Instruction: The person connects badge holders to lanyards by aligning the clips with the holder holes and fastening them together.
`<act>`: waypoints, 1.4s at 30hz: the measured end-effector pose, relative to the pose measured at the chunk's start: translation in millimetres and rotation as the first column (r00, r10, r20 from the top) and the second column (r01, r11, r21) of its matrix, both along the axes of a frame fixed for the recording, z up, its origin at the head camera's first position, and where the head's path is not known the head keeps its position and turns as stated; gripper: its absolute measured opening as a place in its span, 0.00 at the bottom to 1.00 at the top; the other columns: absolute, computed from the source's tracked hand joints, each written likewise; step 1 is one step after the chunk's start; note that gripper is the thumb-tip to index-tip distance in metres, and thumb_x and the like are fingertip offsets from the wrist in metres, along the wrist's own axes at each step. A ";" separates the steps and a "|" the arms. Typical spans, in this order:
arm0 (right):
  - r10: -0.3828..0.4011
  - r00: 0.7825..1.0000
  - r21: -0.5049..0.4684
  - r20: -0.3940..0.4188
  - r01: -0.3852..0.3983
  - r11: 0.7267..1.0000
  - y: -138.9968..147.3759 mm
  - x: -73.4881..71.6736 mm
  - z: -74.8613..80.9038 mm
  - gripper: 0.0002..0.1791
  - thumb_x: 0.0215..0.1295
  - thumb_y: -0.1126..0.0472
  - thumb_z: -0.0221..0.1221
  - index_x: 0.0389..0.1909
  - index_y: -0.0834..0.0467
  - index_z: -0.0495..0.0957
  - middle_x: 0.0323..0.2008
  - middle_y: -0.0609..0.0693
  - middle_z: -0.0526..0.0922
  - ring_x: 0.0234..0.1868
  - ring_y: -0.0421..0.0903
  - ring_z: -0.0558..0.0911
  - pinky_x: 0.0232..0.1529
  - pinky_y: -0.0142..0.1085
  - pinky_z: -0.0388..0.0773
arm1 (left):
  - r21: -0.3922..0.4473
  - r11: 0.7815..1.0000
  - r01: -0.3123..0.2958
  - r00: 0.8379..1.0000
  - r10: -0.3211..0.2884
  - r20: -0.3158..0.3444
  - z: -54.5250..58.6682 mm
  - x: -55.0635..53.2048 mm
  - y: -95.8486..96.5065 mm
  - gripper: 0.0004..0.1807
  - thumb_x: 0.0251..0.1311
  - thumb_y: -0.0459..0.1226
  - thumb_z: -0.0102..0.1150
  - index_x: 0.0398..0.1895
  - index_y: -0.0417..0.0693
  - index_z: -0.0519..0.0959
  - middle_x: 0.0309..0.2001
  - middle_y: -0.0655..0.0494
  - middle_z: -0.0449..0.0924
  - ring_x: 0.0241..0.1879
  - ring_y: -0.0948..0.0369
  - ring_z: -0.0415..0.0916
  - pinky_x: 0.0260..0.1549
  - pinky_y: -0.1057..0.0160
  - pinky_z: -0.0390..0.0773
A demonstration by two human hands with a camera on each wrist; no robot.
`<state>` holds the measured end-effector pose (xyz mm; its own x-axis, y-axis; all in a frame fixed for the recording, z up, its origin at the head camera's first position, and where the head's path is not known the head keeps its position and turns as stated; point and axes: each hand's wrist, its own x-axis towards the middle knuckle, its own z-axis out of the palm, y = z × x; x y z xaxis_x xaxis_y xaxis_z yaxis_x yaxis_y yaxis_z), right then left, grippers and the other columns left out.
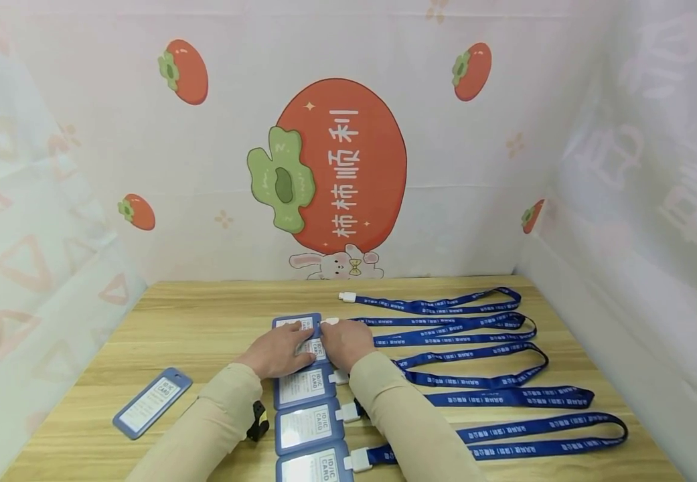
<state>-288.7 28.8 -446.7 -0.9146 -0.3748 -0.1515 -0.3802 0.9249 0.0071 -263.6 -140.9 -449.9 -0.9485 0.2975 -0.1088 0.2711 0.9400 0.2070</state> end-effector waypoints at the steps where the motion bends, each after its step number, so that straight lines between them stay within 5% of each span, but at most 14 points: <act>1: -0.001 1.000 -0.003 0.001 0.001 1.000 -0.2 -0.2 0.3 0.26 0.81 0.42 0.50 0.75 0.42 0.72 0.60 0.50 0.86 0.60 0.51 0.85 0.61 0.50 0.83 | 0.001 1.000 0.003 1.000 -0.003 -0.002 -0.4 -0.3 0.0 0.35 0.70 0.56 0.60 0.74 0.51 0.74 0.74 0.41 0.70 0.72 0.43 0.70 0.69 0.42 0.74; 10: 0.013 1.000 -0.024 0.001 -0.013 1.000 -0.6 0.0 -2.7 0.27 0.83 0.44 0.48 0.77 0.44 0.68 0.62 0.52 0.84 0.61 0.53 0.84 0.61 0.51 0.83 | 0.001 1.000 0.010 1.000 -0.010 -0.013 0.5 -0.4 -0.2 0.36 0.69 0.57 0.60 0.74 0.49 0.74 0.74 0.39 0.69 0.72 0.41 0.70 0.69 0.42 0.74; 14: -0.048 0.998 -0.093 0.032 0.051 0.994 0.0 -0.5 -4.5 0.29 0.83 0.45 0.47 0.78 0.50 0.66 0.63 0.53 0.84 0.60 0.53 0.85 0.60 0.49 0.84 | 0.014 1.000 0.008 1.000 -0.008 -0.001 0.8 0.1 1.7 0.36 0.69 0.57 0.60 0.74 0.49 0.74 0.74 0.40 0.70 0.73 0.41 0.69 0.69 0.41 0.74; 17: -0.082 0.996 -0.127 0.037 0.086 0.988 -0.2 -1.0 -4.7 0.25 0.83 0.47 0.48 0.70 0.57 0.74 0.53 0.54 0.88 0.48 0.50 0.88 0.52 0.47 0.88 | 0.014 1.000 0.004 1.000 -0.004 0.002 -0.4 0.3 2.2 0.36 0.69 0.58 0.60 0.74 0.50 0.74 0.74 0.41 0.70 0.73 0.41 0.68 0.69 0.41 0.74; 21: -0.035 0.999 -0.056 0.003 0.036 0.998 -2.6 -1.5 -4.1 0.19 0.82 0.50 0.51 0.55 0.59 0.83 0.41 0.53 0.87 0.35 0.46 0.86 0.42 0.44 0.90 | 0.007 1.000 0.005 1.000 -0.005 -0.001 -2.4 -0.2 1.6 0.36 0.69 0.58 0.60 0.74 0.50 0.74 0.74 0.41 0.70 0.73 0.41 0.69 0.69 0.41 0.74; 34: 0.076 0.995 0.064 -0.063 -0.072 0.995 -7.4 -2.1 -0.5 0.19 0.82 0.51 0.52 0.55 0.61 0.83 0.36 0.53 0.87 0.32 0.44 0.85 0.39 0.41 0.90 | -0.007 1.000 0.001 1.000 -0.001 0.006 3.6 -2.5 4.2 0.37 0.69 0.58 0.60 0.75 0.49 0.73 0.75 0.40 0.68 0.74 0.41 0.67 0.70 0.41 0.72; 42: 0.002 1.000 -0.049 -0.016 -0.003 0.999 -4.9 -3.2 -4.1 0.23 0.82 0.46 0.50 0.57 0.60 0.81 0.39 0.53 0.87 0.34 0.44 0.85 0.41 0.42 0.90 | 0.003 1.000 -0.002 1.000 0.002 0.013 3.3 -1.9 2.9 0.36 0.68 0.58 0.61 0.74 0.49 0.74 0.75 0.39 0.69 0.73 0.41 0.69 0.69 0.42 0.74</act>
